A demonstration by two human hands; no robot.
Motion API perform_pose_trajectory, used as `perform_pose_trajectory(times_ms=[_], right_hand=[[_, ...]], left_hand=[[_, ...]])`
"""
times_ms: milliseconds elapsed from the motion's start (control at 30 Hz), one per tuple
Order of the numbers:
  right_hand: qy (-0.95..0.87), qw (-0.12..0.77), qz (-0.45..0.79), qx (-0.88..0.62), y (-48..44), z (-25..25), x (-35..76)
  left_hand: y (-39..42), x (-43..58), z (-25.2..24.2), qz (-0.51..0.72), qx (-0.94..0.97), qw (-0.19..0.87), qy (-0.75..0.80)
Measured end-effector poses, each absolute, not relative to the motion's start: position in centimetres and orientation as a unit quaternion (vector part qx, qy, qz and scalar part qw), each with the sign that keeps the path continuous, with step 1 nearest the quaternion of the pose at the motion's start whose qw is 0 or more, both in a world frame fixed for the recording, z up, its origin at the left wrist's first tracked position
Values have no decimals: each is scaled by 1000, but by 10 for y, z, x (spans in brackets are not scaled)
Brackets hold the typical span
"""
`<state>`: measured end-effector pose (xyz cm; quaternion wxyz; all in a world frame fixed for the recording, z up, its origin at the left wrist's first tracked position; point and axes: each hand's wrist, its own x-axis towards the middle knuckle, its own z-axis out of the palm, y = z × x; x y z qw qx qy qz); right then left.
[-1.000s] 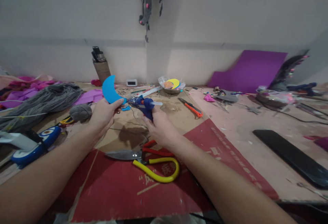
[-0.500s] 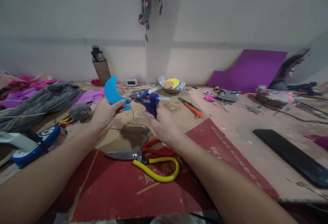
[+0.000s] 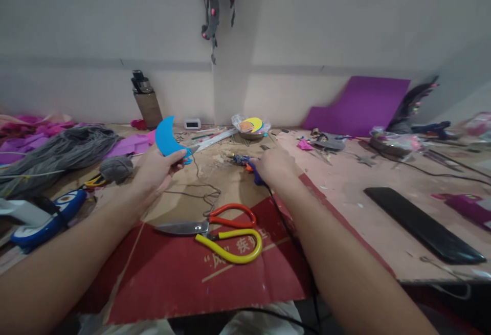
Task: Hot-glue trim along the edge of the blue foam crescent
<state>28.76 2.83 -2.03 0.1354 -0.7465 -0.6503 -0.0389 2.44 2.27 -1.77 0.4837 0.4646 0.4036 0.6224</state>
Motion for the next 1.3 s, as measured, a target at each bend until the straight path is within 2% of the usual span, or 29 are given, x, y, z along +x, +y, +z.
perform_pose_trajectory(times_ms=[67, 133, 200, 267, 367, 433, 500, 667, 767, 1067, 1300], right_hand=[[-626, 205, -54, -750, 22, -10, 285], [-643, 335, 6, -689, 15, -5, 270], [-643, 475, 171, -575, 10, -4, 246], [-609, 546, 345, -460, 7, -6, 217], [-582, 524, 495, -376, 6, -8, 180], [-580, 502, 523, -371, 6, -11, 165], [-607, 498, 475, -398, 6, -14, 158], [-745, 501, 154, -412, 3, -20, 163], [-784, 492, 43, -377, 2, -19, 170], [-816, 422, -102, -383, 9, -18, 181], [-806, 406, -99, -419, 8, -18, 180]], left_hand=[[22, 24, -15, 630, 461, 483, 396], [20, 25, -12, 637, 458, 486, 385], [19, 26, -10, 641, 450, 493, 378], [19, 26, -9, 644, 437, 502, 378], [19, 26, -9, 647, 418, 518, 371], [21, 24, -10, 652, 405, 528, 363], [22, 23, -10, 656, 389, 536, 362], [22, 21, -10, 657, 379, 531, 377], [22, 23, -11, 646, 384, 529, 395], [19, 27, -14, 626, 417, 511, 416], [15, 30, -11, 625, 424, 511, 411]])
